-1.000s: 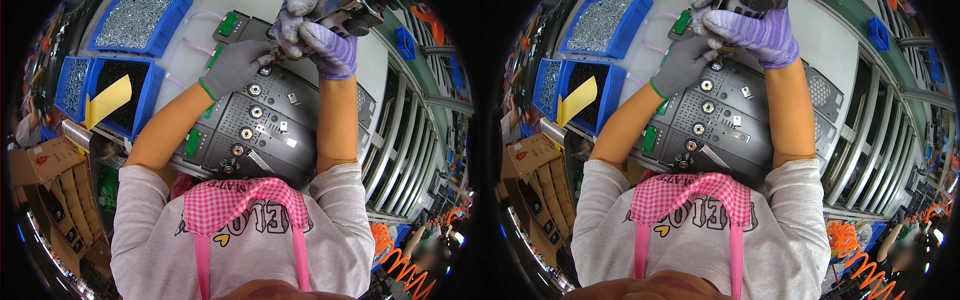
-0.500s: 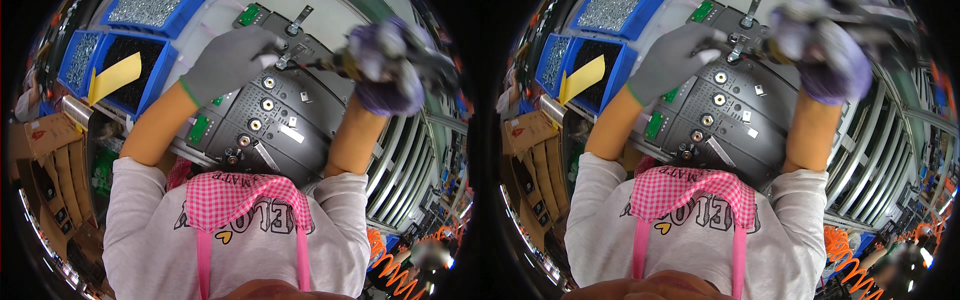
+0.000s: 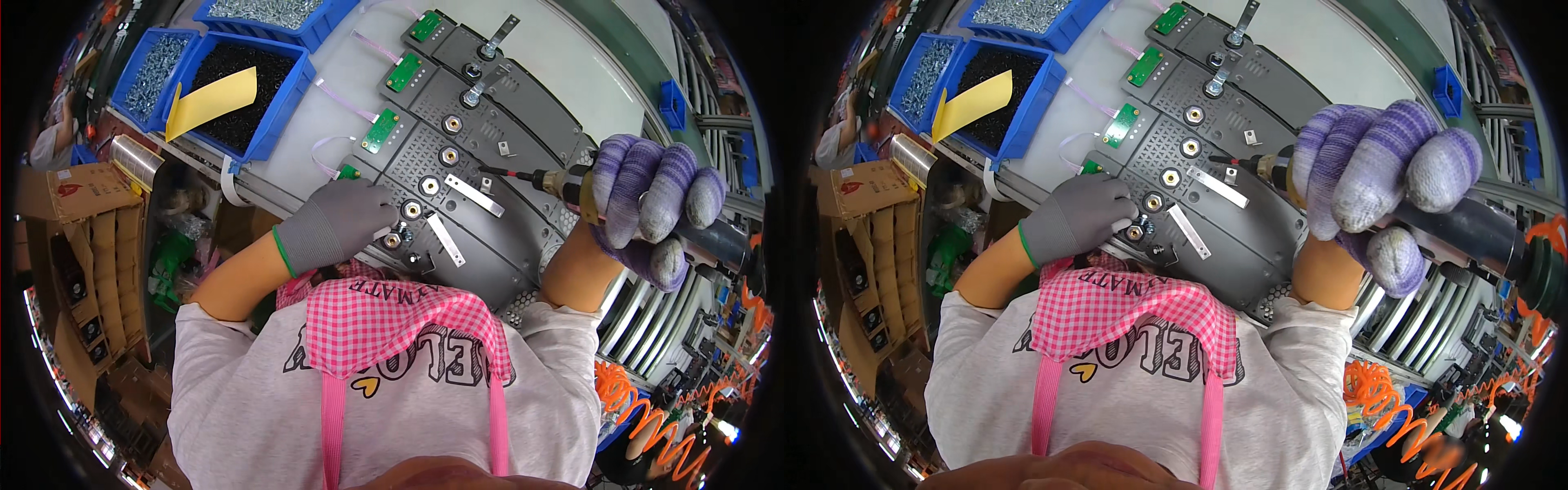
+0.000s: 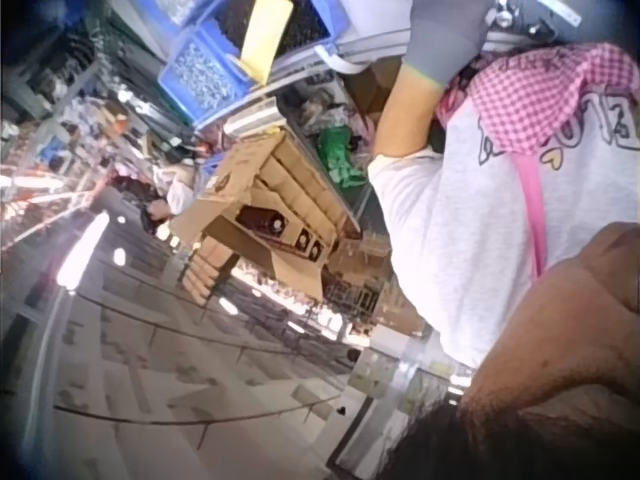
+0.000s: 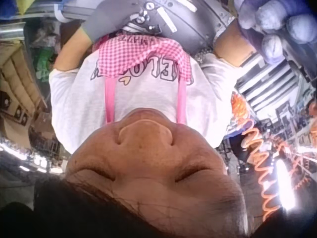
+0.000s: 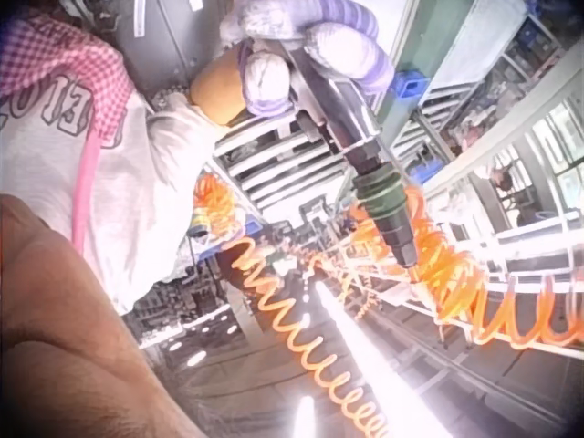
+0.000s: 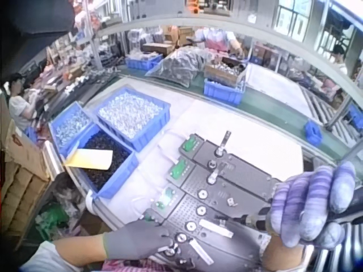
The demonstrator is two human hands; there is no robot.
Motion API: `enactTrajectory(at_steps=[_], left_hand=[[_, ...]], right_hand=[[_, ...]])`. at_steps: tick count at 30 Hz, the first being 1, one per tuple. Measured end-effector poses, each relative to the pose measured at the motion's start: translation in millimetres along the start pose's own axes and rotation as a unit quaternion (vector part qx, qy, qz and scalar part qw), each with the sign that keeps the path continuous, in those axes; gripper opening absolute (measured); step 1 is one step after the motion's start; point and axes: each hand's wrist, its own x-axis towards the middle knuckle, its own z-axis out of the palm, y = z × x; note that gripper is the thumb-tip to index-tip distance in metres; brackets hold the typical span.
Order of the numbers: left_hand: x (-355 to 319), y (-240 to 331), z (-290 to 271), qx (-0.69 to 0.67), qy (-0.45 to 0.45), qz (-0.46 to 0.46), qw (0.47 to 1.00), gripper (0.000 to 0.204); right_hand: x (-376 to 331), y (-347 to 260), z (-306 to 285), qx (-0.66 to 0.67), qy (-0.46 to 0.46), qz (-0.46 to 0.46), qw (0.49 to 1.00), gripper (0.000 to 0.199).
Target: The recorder is seen assembling solar panel components by using a pneumatic screwdriver to secure screws into the metal frame and panels.
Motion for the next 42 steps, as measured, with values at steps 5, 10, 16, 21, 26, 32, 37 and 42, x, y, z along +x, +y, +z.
enactTrajectory(at_steps=[5,10,16,21,26,32,37,42], left_hand=[[8,0,-2,-0.031,0.046,0.0,0.998,0.016],[23,16,-5,-0.367,0.12,-0.141,0.912,0.017],[35,23,-17,-0.348,0.12,-0.145,0.918,0.025],[40,25,-24,-0.356,0.12,-0.143,0.916,0.029],[43,26,-26,-0.323,0.117,-0.127,0.93,0.03],[56,28,-20,-0.309,0.153,-0.103,0.933,0.03],[67,29,-16,-0.358,0.134,-0.103,0.918,0.037],[80,27,-17,-0.449,0.115,-0.102,0.88,0.043]], right_hand=[[8,-1,10,0.068,-0.049,-0.012,0.996,0.044],[10,7,24,0.123,-0.043,-0.011,0.991,0.041],[8,13,29,0.109,-0.021,-0.014,0.994,0.038],[6,15,28,0.117,-0.026,-0.011,0.993,0.037],[4,15,31,0.099,-0.017,-0.006,0.995,0.037],[2,16,29,0.071,-0.029,-0.016,0.997,0.036],[-2,10,25,0.043,-0.026,-0.015,0.999,0.037],[-11,-15,7,0.041,-0.009,-0.018,0.999,0.039]])
